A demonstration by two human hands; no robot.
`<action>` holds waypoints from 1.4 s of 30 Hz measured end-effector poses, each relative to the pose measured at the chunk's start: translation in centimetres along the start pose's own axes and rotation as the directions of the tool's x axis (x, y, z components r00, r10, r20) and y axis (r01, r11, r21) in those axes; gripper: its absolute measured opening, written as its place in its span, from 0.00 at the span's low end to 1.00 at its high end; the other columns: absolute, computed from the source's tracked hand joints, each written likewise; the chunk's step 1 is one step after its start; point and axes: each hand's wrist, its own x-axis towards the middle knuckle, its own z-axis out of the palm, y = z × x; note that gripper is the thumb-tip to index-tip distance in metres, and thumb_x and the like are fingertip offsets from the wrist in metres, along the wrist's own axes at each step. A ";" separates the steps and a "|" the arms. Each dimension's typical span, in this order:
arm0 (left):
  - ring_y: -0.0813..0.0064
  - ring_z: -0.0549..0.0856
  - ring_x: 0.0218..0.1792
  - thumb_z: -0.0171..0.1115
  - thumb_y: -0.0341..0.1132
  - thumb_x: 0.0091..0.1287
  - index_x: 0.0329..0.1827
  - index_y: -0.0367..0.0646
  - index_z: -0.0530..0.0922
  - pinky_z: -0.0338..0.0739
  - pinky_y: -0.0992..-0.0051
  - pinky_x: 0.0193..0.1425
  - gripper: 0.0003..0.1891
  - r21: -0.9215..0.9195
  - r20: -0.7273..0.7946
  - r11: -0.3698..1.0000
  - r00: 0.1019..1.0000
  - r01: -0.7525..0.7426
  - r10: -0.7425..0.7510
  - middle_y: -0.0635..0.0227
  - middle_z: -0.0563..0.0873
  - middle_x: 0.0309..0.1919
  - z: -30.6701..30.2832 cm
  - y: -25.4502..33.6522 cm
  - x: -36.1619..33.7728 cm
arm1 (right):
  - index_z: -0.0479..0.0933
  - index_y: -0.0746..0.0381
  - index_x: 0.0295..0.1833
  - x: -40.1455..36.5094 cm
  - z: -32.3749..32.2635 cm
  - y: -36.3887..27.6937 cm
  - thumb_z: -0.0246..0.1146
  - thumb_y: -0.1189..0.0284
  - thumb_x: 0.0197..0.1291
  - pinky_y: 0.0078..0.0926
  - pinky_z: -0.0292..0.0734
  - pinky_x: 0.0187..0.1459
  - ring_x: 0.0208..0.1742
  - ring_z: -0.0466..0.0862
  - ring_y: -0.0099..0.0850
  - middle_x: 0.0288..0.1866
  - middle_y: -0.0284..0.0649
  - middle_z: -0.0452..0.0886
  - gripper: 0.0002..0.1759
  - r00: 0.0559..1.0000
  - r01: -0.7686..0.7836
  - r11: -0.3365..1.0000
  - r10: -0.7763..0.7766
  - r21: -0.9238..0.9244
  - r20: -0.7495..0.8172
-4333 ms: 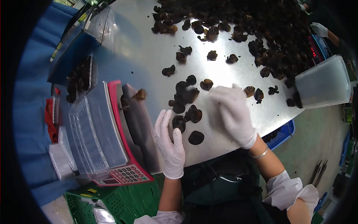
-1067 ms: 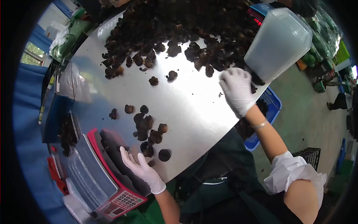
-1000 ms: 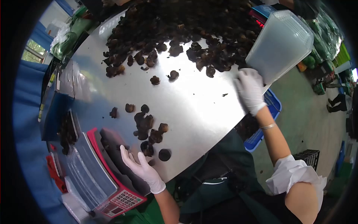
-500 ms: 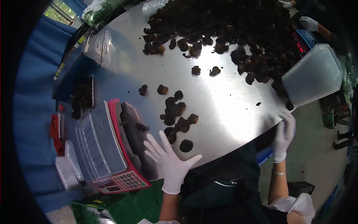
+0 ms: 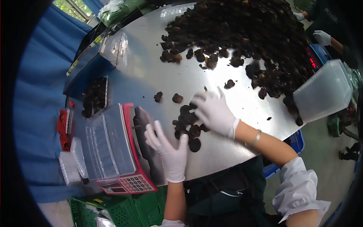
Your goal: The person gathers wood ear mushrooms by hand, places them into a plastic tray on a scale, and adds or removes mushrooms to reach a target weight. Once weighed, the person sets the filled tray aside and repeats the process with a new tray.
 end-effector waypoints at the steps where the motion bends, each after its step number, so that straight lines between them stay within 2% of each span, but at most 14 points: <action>1: 0.43 0.50 0.81 0.68 0.40 0.69 0.83 0.41 0.54 0.42 0.46 0.83 0.43 0.006 -0.049 0.999 0.998 0.048 -0.048 0.46 0.52 0.81 -0.1 -0.8 0.4 | 0.77 0.56 0.61 -0.5 -0.7 -1.4 0.61 0.69 0.67 0.71 0.45 0.77 0.73 0.70 0.43 0.66 0.40 0.74 0.18 0.992 0.072 0.991 -0.083 0.115 0.096; 4: 0.48 0.55 0.80 0.64 0.42 0.73 0.83 0.40 0.55 0.49 0.51 0.83 0.40 -0.060 -0.065 0.993 0.993 0.099 -0.103 0.46 0.55 0.80 0.7 -3.0 1.6 | 0.80 0.57 0.56 0.5 -0.1 -1.9 0.61 0.71 0.67 0.61 0.57 0.75 0.69 0.74 0.44 0.61 0.42 0.77 0.13 0.972 0.234 0.967 -0.230 0.099 -0.048; 7: 0.50 0.63 0.78 0.59 0.44 0.77 0.83 0.37 0.54 0.57 0.57 0.81 0.38 -0.266 0.005 0.960 0.996 0.085 -0.087 0.43 0.58 0.79 0.9 -2.8 2.0 | 0.79 0.62 0.53 5.2 0.8 0.5 0.56 0.72 0.71 0.40 0.74 0.62 0.59 0.78 0.49 0.53 0.48 0.81 0.11 0.996 0.057 0.923 -0.030 0.380 -0.078; 9: 0.54 0.72 0.73 0.58 0.45 0.78 0.82 0.36 0.54 0.64 0.61 0.78 0.37 -0.707 0.176 0.679 0.979 0.195 -0.098 0.44 0.67 0.75 0.6 -1.2 1.9 | 0.79 0.63 0.54 8.8 2.8 1.5 0.54 0.67 0.74 0.42 0.72 0.65 0.61 0.77 0.48 0.55 0.48 0.80 0.14 0.974 0.204 0.897 -0.145 0.392 -0.175; 15: 0.57 0.70 0.75 0.48 0.48 0.82 0.80 0.34 0.59 0.62 0.57 0.81 0.32 -0.665 0.049 0.739 0.994 0.105 -0.097 0.48 0.68 0.75 1.1 -2.3 1.6 | 0.78 0.62 0.60 14.1 8.2 0.7 0.51 0.56 0.78 0.45 0.61 0.76 0.71 0.72 0.46 0.65 0.47 0.77 0.22 0.893 0.447 0.821 -0.436 0.355 -0.115; 17: 0.56 0.66 0.78 0.47 0.48 0.82 0.80 0.34 0.58 0.59 0.57 0.82 0.32 -0.680 -0.017 0.729 0.991 0.086 -0.132 0.50 0.66 0.77 1.1 -2.8 1.6 | 0.77 0.61 0.63 13.8 5.9 0.2 0.51 0.55 0.78 0.44 0.57 0.78 0.73 0.70 0.47 0.66 0.46 0.78 0.24 0.772 0.294 0.827 -0.501 0.479 0.392; 19: 0.56 0.65 0.78 0.46 0.49 0.83 0.80 0.33 0.59 0.58 0.58 0.82 0.33 -0.630 -0.023 0.773 0.993 0.074 -0.114 0.51 0.65 0.77 0.8 -2.4 1.7 | 0.80 0.60 0.58 11.6 4.1 0.4 0.49 0.53 0.79 0.41 0.58 0.77 0.66 0.77 0.42 0.59 0.42 0.83 0.25 0.653 -0.005 0.729 -0.516 0.685 0.554; 21: 0.55 0.64 0.79 0.45 0.50 0.83 0.80 0.33 0.59 0.58 0.58 0.82 0.33 -0.584 -0.026 0.809 0.995 0.060 -0.093 0.51 0.65 0.78 0.6 -2.1 1.8 | 0.81 0.60 0.57 6.2 2.3 -0.6 0.50 0.53 0.79 0.44 0.61 0.76 0.67 0.78 0.43 0.62 0.44 0.82 0.24 0.729 -0.213 0.601 -0.427 0.770 0.535; 23: 0.52 0.65 0.78 0.45 0.51 0.82 0.80 0.33 0.60 0.59 0.59 0.81 0.33 -0.474 0.131 0.880 0.990 0.014 0.054 0.49 0.66 0.77 0.5 -2.2 1.8 | 0.80 0.64 0.58 2.9 2.4 -1.2 0.54 0.57 0.76 0.47 0.68 0.70 0.63 0.78 0.54 0.61 0.53 0.80 0.22 0.820 0.347 0.694 -0.551 0.631 0.155; 30: 0.50 0.70 0.74 0.45 0.51 0.82 0.77 0.33 0.65 0.61 0.58 0.79 0.32 -0.473 0.197 0.881 0.972 -0.016 0.124 0.46 0.70 0.74 0.2 -1.7 1.6 | 0.75 0.63 0.69 2.2 -1.3 2.1 0.47 0.56 0.79 0.49 0.56 0.80 0.81 0.62 0.52 0.80 0.54 0.64 0.27 0.963 0.075 0.707 -0.235 0.703 0.134; 33: 0.49 0.70 0.74 0.45 0.50 0.82 0.76 0.34 0.66 0.61 0.58 0.79 0.31 -0.450 0.184 0.892 0.972 -0.047 0.144 0.46 0.71 0.73 0.3 -1.8 1.7 | 0.65 0.66 0.76 1.9 0.3 3.7 0.42 0.55 0.80 0.47 0.51 0.82 0.84 0.57 0.50 0.82 0.54 0.61 0.32 0.983 0.028 0.905 -0.103 0.424 0.153; 35: 0.49 0.70 0.74 0.45 0.49 0.82 0.76 0.34 0.67 0.62 0.58 0.79 0.30 -0.454 0.181 0.890 0.973 -0.046 0.143 0.47 0.71 0.72 0.4 -1.8 1.5 | 0.57 0.67 0.81 1.6 0.6 4.1 0.42 0.53 0.80 0.49 0.45 0.83 0.85 0.55 0.48 0.83 0.54 0.59 0.36 0.981 0.108 0.988 -0.088 -0.109 0.176; 39: 0.50 0.71 0.73 0.46 0.48 0.82 0.75 0.34 0.68 0.63 0.58 0.78 0.29 -0.459 0.168 0.887 0.975 -0.054 0.147 0.47 0.72 0.71 0.2 -2.0 1.2 | 0.57 0.65 0.81 0.5 0.7 5.5 0.45 0.49 0.77 0.48 0.44 0.83 0.85 0.55 0.49 0.83 0.55 0.58 0.38 0.990 -0.129 0.929 0.143 -0.346 0.014; 42: 0.52 0.71 0.73 0.47 0.46 0.82 0.75 0.34 0.68 0.63 0.59 0.78 0.27 -0.500 0.145 0.865 0.981 -0.038 0.127 0.48 0.73 0.71 0.3 -1.8 1.4 | 0.65 0.63 0.75 -0.5 -1.2 4.8 0.53 0.54 0.75 0.48 0.52 0.81 0.81 0.62 0.50 0.78 0.55 0.65 0.32 0.995 -0.102 0.940 0.094 -0.325 -0.042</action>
